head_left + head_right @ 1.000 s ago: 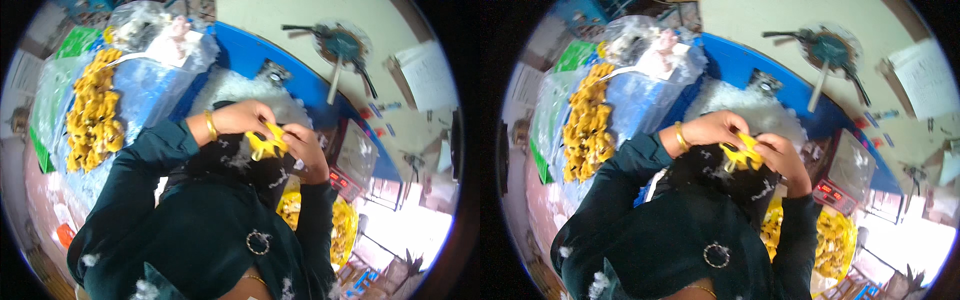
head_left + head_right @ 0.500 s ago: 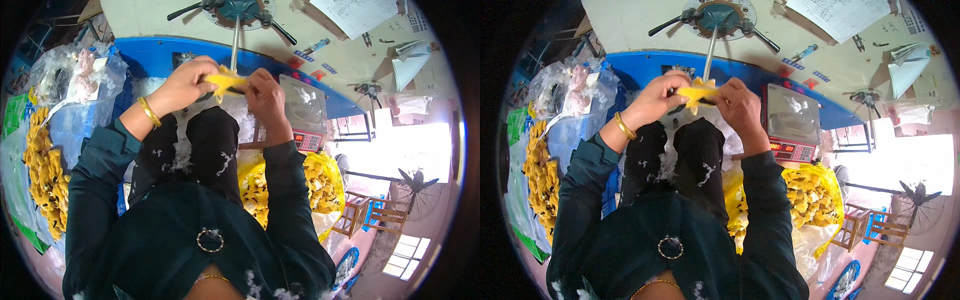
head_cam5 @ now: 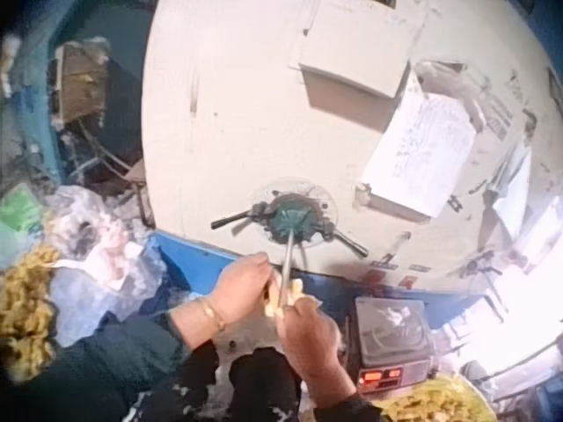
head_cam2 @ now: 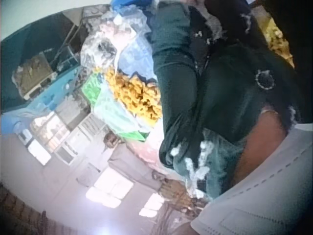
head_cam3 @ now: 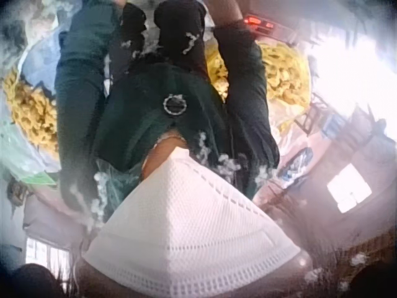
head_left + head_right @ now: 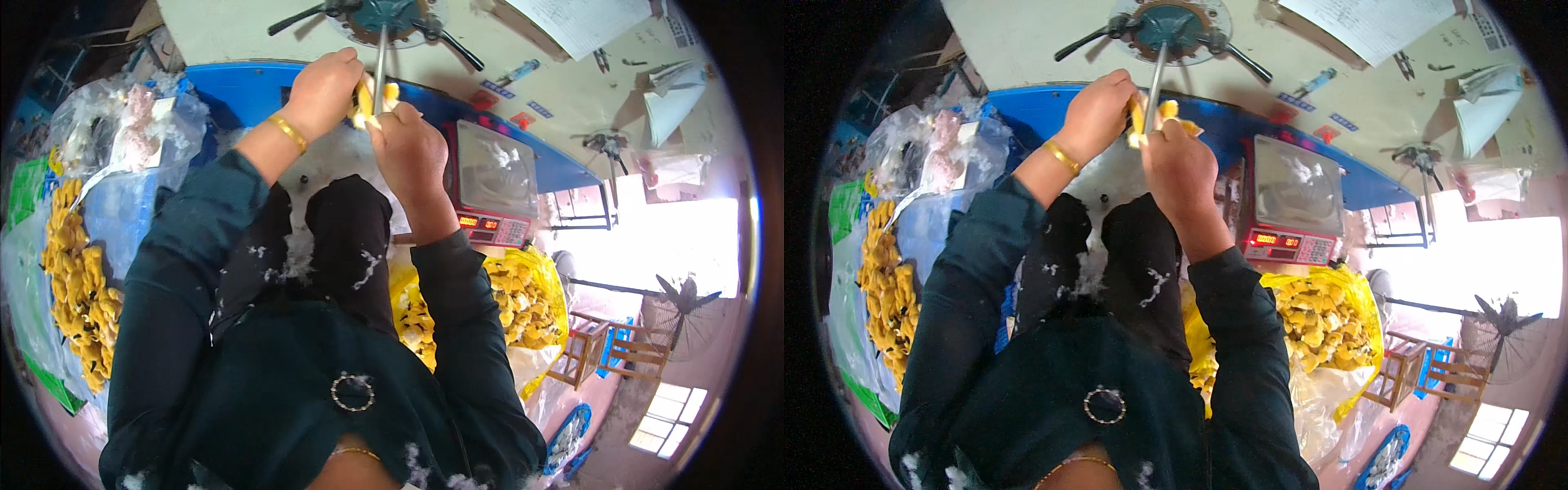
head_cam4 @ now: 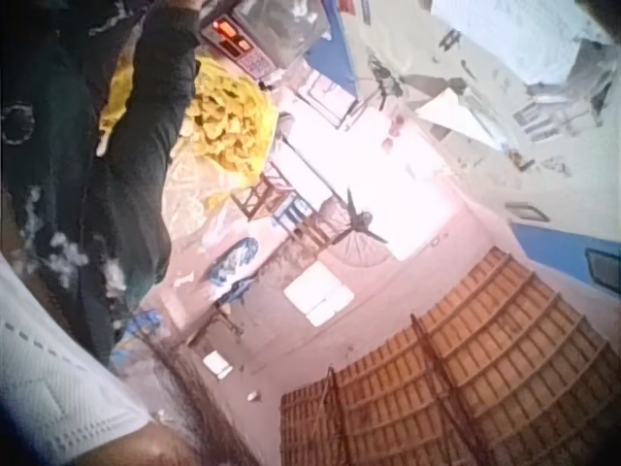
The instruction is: The person repeatedly picks yellow cloth items, inserts white stuffing into them using a rotating spindle, and places the stuffed items into a yellow bag. The process is continuous and repetitive throughout the clip.
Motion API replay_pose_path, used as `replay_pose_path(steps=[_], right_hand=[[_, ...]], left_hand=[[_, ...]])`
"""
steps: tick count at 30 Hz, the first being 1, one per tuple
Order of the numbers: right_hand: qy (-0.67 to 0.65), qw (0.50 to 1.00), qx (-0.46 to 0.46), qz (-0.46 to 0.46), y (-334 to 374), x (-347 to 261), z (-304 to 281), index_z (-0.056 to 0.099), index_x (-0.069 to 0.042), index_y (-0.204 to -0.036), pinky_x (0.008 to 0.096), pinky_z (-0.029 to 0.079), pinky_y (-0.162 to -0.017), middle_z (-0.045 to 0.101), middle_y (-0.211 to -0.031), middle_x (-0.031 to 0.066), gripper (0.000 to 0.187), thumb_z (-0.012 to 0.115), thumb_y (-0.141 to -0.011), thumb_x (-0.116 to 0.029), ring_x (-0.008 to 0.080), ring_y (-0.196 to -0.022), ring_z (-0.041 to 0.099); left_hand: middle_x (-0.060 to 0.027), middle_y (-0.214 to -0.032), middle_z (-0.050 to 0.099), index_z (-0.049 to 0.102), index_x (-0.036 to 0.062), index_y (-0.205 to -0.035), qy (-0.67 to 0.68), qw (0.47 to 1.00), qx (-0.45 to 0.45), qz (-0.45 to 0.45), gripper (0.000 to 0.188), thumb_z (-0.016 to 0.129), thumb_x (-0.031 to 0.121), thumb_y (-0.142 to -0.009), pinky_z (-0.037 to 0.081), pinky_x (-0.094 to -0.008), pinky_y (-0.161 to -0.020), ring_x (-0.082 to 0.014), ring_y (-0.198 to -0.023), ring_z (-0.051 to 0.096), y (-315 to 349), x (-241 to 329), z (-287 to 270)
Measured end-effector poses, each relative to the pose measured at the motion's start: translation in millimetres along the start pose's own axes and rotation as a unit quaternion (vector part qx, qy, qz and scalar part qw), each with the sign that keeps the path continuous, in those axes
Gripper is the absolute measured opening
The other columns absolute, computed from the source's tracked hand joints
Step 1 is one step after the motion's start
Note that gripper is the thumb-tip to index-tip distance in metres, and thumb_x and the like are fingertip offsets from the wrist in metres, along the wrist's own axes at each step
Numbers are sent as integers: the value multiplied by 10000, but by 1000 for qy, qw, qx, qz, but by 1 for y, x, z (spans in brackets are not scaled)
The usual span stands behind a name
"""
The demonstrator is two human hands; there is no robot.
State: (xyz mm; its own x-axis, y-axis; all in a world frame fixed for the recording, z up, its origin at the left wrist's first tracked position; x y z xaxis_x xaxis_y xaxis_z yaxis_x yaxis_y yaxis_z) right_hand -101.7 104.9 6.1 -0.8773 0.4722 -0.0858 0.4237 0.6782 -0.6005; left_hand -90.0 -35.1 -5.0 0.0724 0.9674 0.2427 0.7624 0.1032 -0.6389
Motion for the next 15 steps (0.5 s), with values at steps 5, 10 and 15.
replay_pose_path(steps=[5,10,15], right_hand=[[-14,989,-86,117,22,36,15,631,-88,-747,411,481,-578,588,-760,103,194,646,-810,-270,297,-713,614],[-193,976,-47,85,23,29,-36,518,-8,-669,344,373,-533,445,-661,91,196,689,-749,-58,236,-581,452],[-176,979,-35,93,13,43,-22,511,11,-708,302,371,-545,450,-684,73,165,659,-772,-17,189,-594,459]], left_hand=[[-75,-844,577,622,119,-801,52,998,-33,-11,114,627,61,-703,498,-387,-670,-289,-811,595,12,9,-17],[-92,-873,526,571,93,-807,174,982,-14,66,195,638,56,-627,478,-396,-679,-297,-839,563,33,35,-28],[-113,-937,561,609,33,-819,98,994,-52,17,196,686,86,-647,497,-390,-755,-302,-895,586,20,43,-27]])
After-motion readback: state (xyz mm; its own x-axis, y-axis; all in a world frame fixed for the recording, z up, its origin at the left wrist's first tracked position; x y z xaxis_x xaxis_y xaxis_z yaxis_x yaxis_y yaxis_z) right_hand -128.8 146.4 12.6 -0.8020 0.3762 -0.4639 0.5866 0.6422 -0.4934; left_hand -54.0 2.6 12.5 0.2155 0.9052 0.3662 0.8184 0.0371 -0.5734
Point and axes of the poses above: each hand's wrist, its own y-axis away from the middle knuckle, its own z-axis out of the palm, x = y × z, the point moved 6 cm from there along -y, towards the middle knuckle
